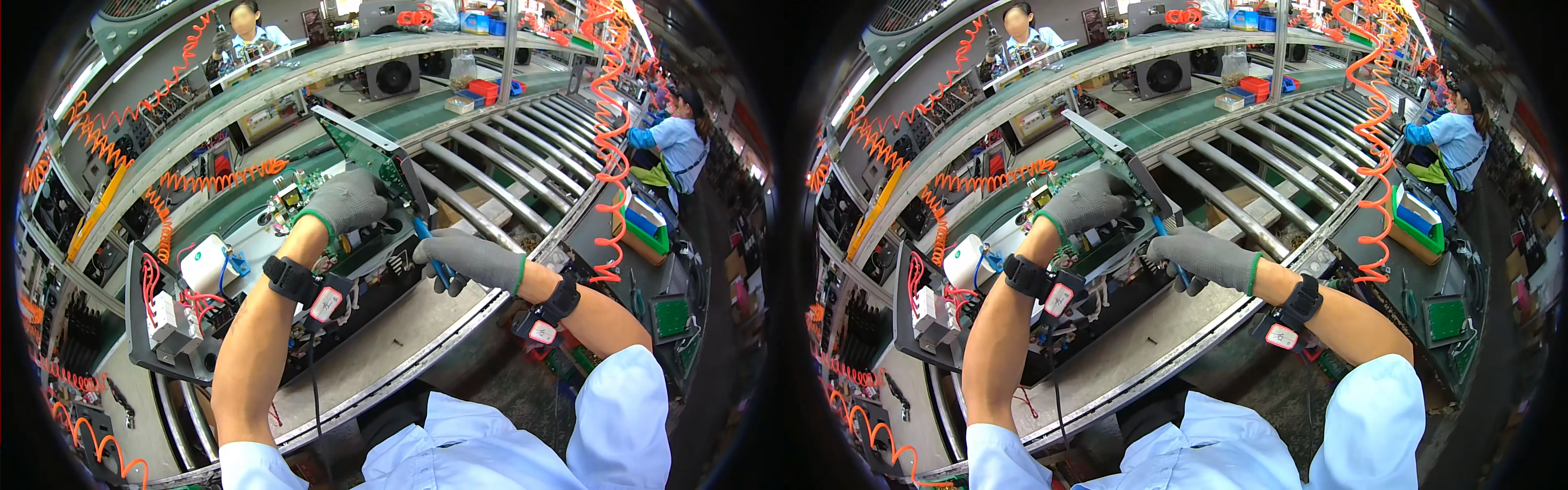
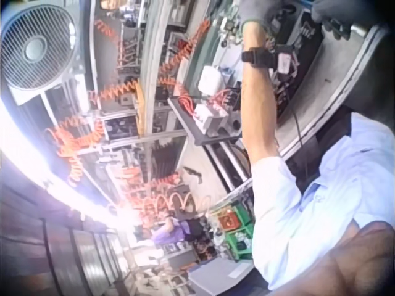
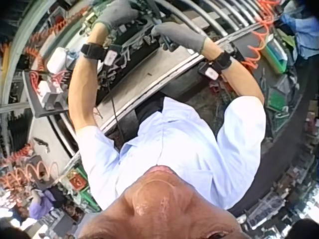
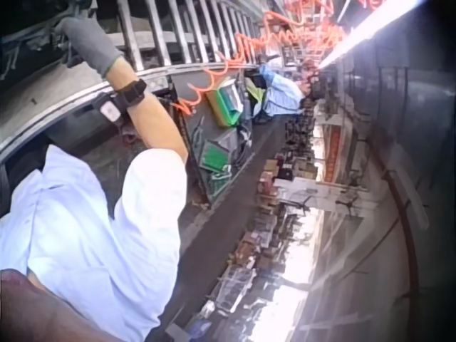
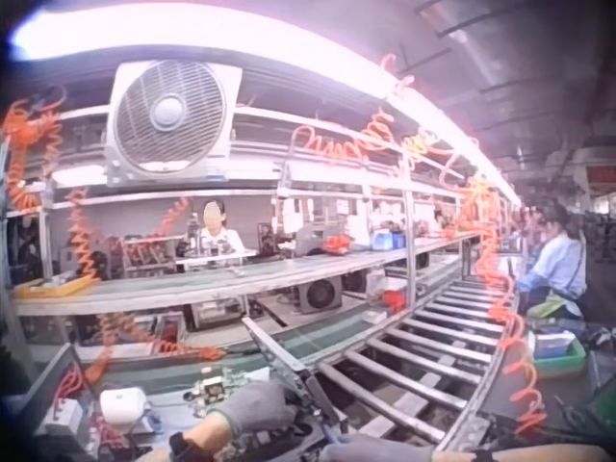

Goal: Assembling internal components and the front panel of a MIG welding machine on an industrial production line.

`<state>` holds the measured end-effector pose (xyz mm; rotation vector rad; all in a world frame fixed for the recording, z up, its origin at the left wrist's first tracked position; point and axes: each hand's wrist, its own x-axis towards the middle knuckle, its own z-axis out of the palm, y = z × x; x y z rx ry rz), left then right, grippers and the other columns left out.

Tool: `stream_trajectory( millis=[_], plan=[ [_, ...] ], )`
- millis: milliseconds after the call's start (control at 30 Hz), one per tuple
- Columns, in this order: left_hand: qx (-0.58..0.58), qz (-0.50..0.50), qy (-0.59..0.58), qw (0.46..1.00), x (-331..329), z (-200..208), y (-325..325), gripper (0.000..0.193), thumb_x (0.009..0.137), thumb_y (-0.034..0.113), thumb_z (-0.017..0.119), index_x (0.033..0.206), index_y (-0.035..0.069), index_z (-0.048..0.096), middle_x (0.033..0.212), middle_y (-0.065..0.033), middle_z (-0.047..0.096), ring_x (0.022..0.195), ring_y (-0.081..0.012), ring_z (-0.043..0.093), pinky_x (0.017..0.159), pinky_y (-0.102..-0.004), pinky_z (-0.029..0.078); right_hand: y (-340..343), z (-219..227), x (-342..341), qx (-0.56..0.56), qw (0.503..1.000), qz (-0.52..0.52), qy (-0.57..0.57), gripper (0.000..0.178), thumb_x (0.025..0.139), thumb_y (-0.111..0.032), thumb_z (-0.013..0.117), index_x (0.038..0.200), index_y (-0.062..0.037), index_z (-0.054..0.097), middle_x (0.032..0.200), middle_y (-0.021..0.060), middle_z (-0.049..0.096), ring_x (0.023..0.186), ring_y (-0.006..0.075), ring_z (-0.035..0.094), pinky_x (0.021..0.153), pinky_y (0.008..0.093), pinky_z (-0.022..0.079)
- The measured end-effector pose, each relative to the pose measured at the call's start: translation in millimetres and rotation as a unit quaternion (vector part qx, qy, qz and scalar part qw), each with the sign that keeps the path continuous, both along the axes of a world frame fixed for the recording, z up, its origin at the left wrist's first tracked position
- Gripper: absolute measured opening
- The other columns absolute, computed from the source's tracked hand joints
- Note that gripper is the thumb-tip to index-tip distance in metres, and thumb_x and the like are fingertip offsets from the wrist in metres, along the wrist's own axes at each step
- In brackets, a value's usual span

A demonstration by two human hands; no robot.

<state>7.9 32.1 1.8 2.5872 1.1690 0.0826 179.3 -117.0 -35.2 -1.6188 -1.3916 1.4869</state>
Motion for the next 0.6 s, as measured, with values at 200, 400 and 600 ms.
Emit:
stream_trajectory(
  millis=[200,400,600],
  plan=[
    [0.027,0.027,-0.032,0.999,0,-8,-3,0.031,0.085,0.025,0.06,0.106,0.006,0.073,0.095,-0.0185,0.072,0.086,-0.0329,0.069,0.081,-0.0413,0.052,2,-8,5,-0.01,1.0,0.012,0.002,0.04,0.087,-0.039,0.06,0.103,-0.0025,0.055,0.085,0.0077,0.057,0.069,0.0167,0.066,0.053,0.0305,0.055],
    [0.038,0.015,-0.061,0.997,1,-10,-4,0.029,0.086,0.022,0.06,0.106,0.007,0.074,0.095,-0.018,0.073,0.085,-0.0322,0.069,0.08,-0.0405,0.052,-2,-17,8,0.021,1.0,0.015,0.014,0.039,0.088,-0.039,0.06,0.103,-0.0028,0.054,0.083,0.007,0.056,0.067,0.0161,0.065,0.052,0.0291,0.054],
    [0.02,0.038,-0.06,0.997,2,-6,-10,0.031,0.085,0.021,0.061,0.109,0.007,0.074,0.097,-0.0184,0.073,0.085,-0.0327,0.07,0.082,-0.0407,0.052,-1,-11,9,0.029,0.999,0.023,0.016,0.051,0.084,-0.046,0.06,0.096,0.0037,0.062,0.082,0.01,0.056,0.065,0.0193,0.065,0.056,0.0329,0.056]
  ],
)
